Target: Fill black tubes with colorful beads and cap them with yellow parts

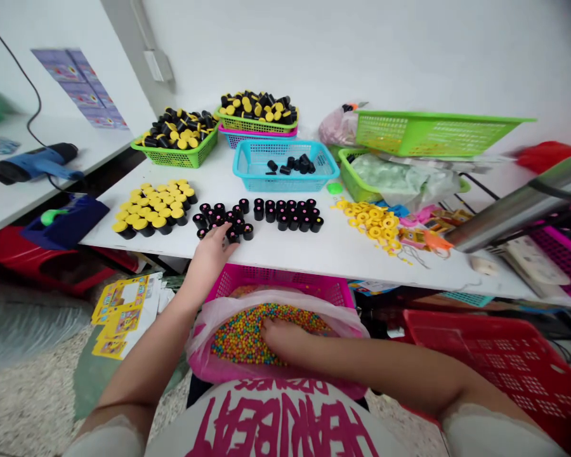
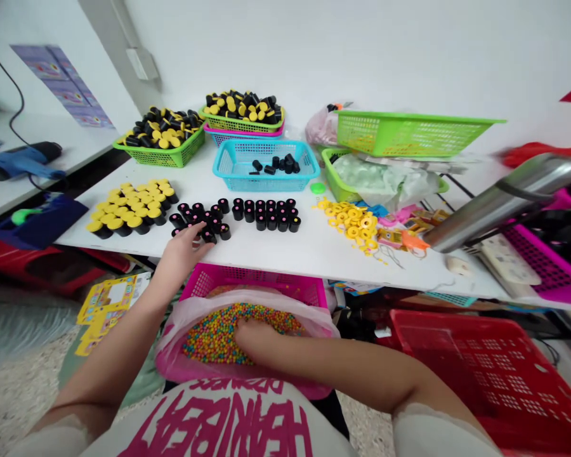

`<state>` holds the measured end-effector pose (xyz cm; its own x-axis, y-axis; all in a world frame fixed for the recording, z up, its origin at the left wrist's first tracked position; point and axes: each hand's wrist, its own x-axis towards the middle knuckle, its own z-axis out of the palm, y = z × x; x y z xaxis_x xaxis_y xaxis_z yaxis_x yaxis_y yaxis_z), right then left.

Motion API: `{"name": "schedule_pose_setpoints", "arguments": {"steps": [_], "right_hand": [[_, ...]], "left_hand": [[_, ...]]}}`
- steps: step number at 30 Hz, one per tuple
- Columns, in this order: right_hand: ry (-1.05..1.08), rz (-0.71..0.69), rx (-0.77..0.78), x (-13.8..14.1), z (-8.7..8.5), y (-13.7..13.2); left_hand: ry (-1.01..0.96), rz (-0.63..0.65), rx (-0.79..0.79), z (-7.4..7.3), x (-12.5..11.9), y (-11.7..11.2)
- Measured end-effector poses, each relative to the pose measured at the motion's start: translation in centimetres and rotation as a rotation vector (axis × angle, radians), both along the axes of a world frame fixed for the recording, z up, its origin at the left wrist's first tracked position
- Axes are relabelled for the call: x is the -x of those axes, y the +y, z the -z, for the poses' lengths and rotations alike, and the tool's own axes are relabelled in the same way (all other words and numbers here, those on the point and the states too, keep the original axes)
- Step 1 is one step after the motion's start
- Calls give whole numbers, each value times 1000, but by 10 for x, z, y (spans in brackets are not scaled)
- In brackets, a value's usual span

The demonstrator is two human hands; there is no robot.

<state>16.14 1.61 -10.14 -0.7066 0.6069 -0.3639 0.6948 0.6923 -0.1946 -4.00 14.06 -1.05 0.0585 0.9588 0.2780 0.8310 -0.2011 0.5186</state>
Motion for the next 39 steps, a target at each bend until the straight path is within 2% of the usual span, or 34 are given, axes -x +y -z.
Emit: {"name": "schedule_pose_setpoints", "arguments": {"steps": [4, 6, 9, 11, 14, 17, 20, 22, 24, 27, 30, 32, 36, 39], "right_hand": [[52, -38, 21, 3, 6, 5], [84, -44, 45, 2, 8, 7], [143, -59, 78, 0, 9, 8], [156, -64, 83, -2, 9, 9], [168, -42, 124, -4, 6, 10], [208, 26, 193, -7, 2, 12], [240, 66, 247, -13, -2, 16], [288, 99, 319, -18, -5, 20], [351, 160, 412, -23, -9, 24], [452, 271, 502, -31, -17, 27], [586, 324, 486, -39, -25, 24], [663, 332, 431, -43, -30, 18], [681, 264, 185, -43, -36, 5], [591, 127, -57, -40, -39, -2]], "left_hand": [[78, -8, -199, -27, -30, 1], [88, 47, -212, -35, -55, 8], [133, 124, -1, -36, -95, 25], [133, 111, 141, -32, -116, 37], [85, 84, 217, -25, -133, 50], [72, 97, 223, -23, -134, 54], [91, 142, 178, -28, -123, 44], [118, 207, 118, -36, -108, 25], [117, 293, 96, -44, -89, -3], [28, 461, 195, -49, -59, -53], [12, 616, 353, -32, -35, -96], [36, 631, 462, -11, -26, -114], [41, 530, 614, 28, -24, -129], [-3, 492, 598, 43, -28, -128]]}}
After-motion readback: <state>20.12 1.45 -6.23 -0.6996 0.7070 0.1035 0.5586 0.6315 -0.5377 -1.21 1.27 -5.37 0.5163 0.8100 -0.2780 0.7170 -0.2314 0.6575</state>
